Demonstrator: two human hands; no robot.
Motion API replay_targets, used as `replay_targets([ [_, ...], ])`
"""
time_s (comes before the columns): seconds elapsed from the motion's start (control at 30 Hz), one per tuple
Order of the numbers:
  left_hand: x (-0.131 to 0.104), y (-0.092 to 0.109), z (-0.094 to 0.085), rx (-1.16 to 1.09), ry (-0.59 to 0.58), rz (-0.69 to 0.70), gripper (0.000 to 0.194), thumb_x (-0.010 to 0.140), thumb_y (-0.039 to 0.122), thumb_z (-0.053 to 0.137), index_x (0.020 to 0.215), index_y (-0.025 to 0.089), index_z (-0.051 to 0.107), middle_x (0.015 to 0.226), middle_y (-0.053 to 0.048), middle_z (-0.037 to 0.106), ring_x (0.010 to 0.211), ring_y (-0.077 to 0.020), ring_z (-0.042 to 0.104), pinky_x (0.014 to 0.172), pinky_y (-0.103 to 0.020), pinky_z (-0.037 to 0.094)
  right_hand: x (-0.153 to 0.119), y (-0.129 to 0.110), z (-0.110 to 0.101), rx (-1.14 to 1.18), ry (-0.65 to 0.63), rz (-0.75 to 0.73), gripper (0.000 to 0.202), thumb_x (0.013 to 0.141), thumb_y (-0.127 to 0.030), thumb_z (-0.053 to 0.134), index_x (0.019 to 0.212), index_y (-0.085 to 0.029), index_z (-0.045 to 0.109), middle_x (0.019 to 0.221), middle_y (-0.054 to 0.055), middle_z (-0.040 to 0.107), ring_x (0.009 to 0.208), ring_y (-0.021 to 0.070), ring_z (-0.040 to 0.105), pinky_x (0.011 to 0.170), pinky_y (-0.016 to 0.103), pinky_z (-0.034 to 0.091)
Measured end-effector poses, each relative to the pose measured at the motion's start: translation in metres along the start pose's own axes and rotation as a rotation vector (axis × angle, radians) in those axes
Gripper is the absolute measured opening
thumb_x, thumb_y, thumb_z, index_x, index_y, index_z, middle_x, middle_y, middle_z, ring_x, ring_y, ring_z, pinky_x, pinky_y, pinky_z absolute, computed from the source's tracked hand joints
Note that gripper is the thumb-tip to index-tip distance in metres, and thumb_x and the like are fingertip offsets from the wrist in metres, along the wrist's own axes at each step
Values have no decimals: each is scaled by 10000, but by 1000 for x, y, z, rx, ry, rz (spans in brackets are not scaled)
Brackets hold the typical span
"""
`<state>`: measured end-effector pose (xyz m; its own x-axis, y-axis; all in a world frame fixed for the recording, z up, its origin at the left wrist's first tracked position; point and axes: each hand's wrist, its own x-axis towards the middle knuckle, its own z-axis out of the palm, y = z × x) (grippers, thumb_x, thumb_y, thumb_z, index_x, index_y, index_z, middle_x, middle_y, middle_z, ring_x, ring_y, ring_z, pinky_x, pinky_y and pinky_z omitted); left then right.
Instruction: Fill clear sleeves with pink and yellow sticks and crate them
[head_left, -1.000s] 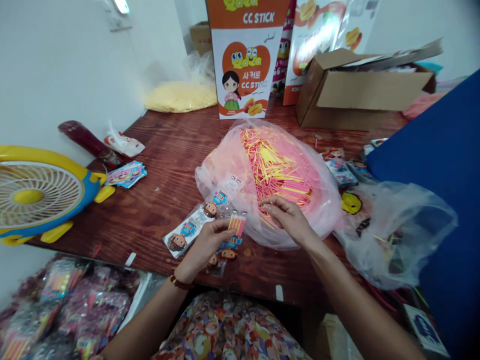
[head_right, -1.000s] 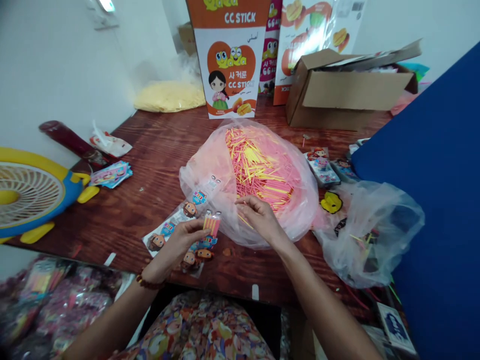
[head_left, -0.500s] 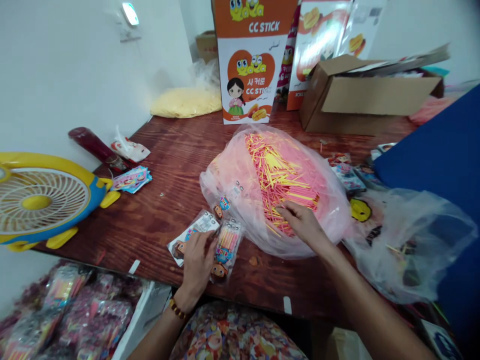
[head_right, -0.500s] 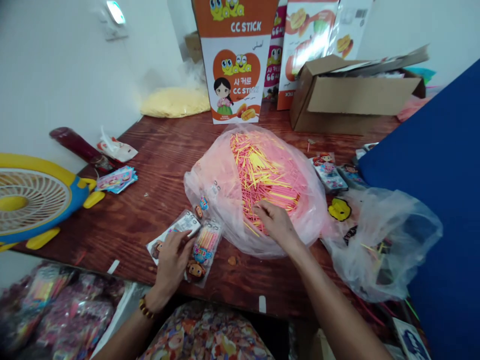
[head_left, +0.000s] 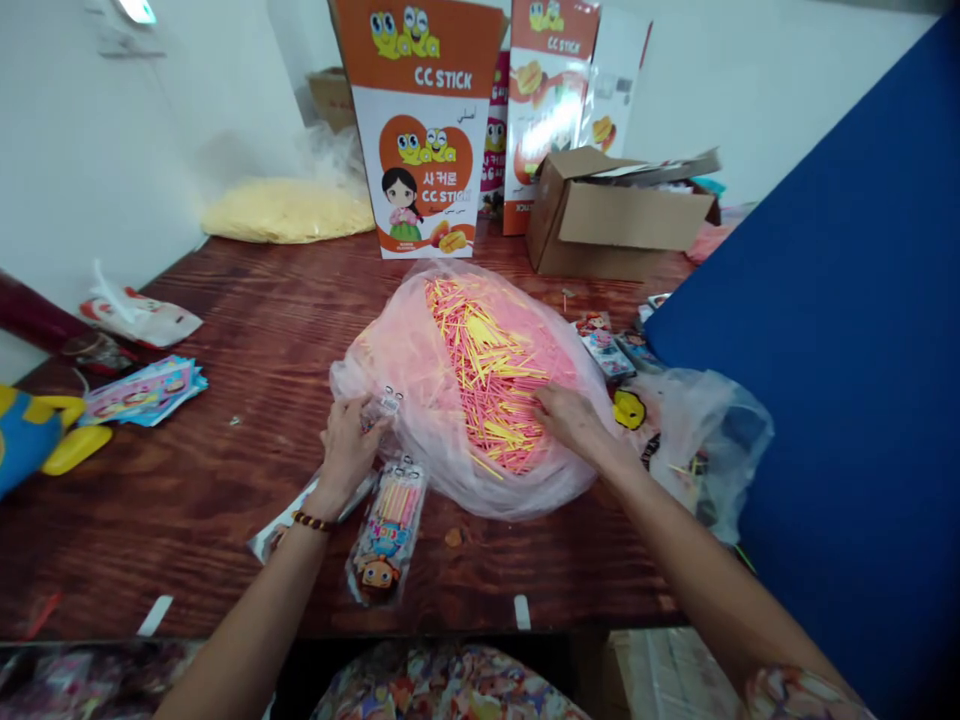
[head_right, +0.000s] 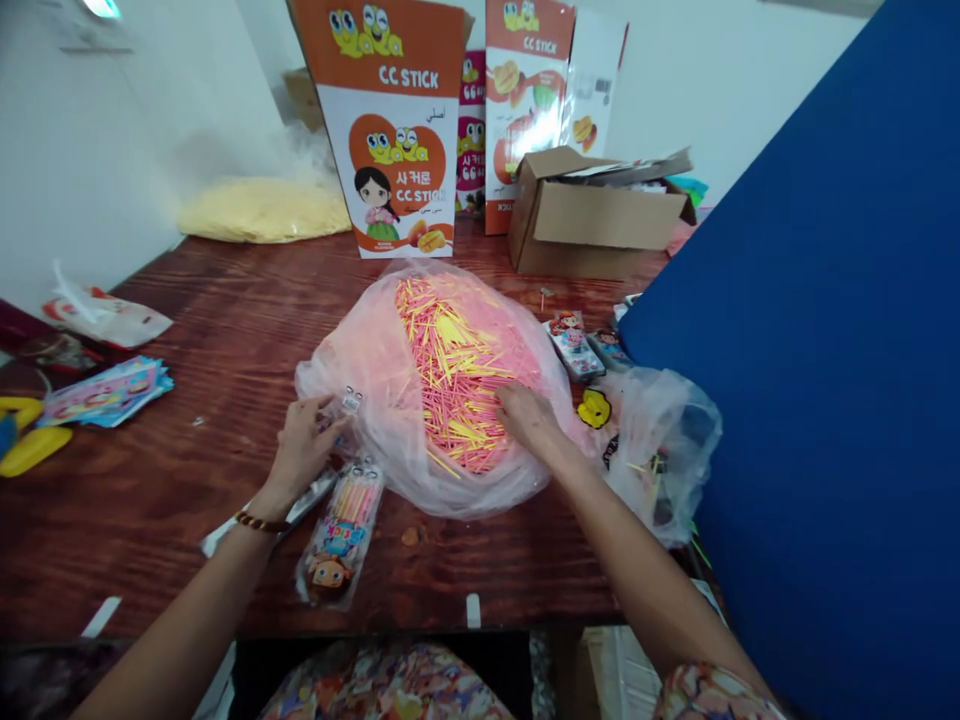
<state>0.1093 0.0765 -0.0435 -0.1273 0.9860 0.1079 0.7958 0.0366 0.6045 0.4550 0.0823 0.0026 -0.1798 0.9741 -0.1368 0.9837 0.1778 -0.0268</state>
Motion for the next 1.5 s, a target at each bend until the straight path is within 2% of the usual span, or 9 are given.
replay_targets([
  [0.17,11,-5,-2,-97,22,-4,401,750,396,662,1088,183,625,1043,-82,594,972,-259,602,879,-409,483,12,-14,-4,-165,-76,-38,279,948,-183,430,1126,-136,639,1199,166,622,1055,242,602,801,289,475],
  [0.33,13,6,-11,-261,69,10,213,765,385,620,840,187,594,808,-17,614,741,-176,578,738,-305,463,25,-13,4,-168,-79,-66,310,947,-122,393,1139,-118,636,1159,188,620,1105,275,577,802,313,499],
  [0.53,-2,31,-32,-727,-54,-88,294,665,410,729,799,165,636,707,14,627,627,-130,566,627,-247,461,26,-10,15,-100,-65,-112,319,932,-65,376,1107,-74,642,1165,213,626,1113,298,578,926,382,462],
  [0.7,-15,52,-45,-893,-116,-139,263,617,359,792,710,165,642,645,34,599,563,-94,525,539,-205,419,20,-1,18,46,-38,-64,302,914,-50,381,1073,-88,636,1148,210,658,1093,267,602,945,353,443],
  [0.83,-21,65,-47,-954,-209,-172,253,634,360,805,720,159,679,617,29,600,531,-82,509,499,-186,391,19,7,18,224,1,8,223,921,-125,399,1032,-114,592,964,155,701,866,221,640,780,310,474],
  [0.97,-27,80,-41,-964,-332,-183,261,649,372,807,661,155,661,568,35,572,490,-67,471,467,-180,355,19,11,17,423,77,39,190,946,-220,340,940,-168,522,795,33,652,683,142,567,649,244,447],
  [1.17,-35,96,-15,-995,-401,-185,280,614,372,825,650,150,658,552,31,581,491,-68,476,482,-183,371,11,4,15,1314,138,-7,309,818,-495,530,752,-197,482,635,-27,552,608,125,535,650,273,468],
  [1.33,-36,101,2,-967,-454,-190,270,646,374,792,641,131,675,556,17,583,491,-72,485,485,-191,374,1,-13,19,1765,34,130,395,630,-448,776,830,-200,543,687,-23,628,559,115,572,584,260,485],
  [1.5,-37,100,7,-971,-520,-171,276,694,378,755,624,128,662,553,16,571,502,-78,483,500,-202,368,1,-15,26,1701,90,144,323,640,-417,764,792,-207,571,648,-18,643,537,128,579,532,255,466],
])
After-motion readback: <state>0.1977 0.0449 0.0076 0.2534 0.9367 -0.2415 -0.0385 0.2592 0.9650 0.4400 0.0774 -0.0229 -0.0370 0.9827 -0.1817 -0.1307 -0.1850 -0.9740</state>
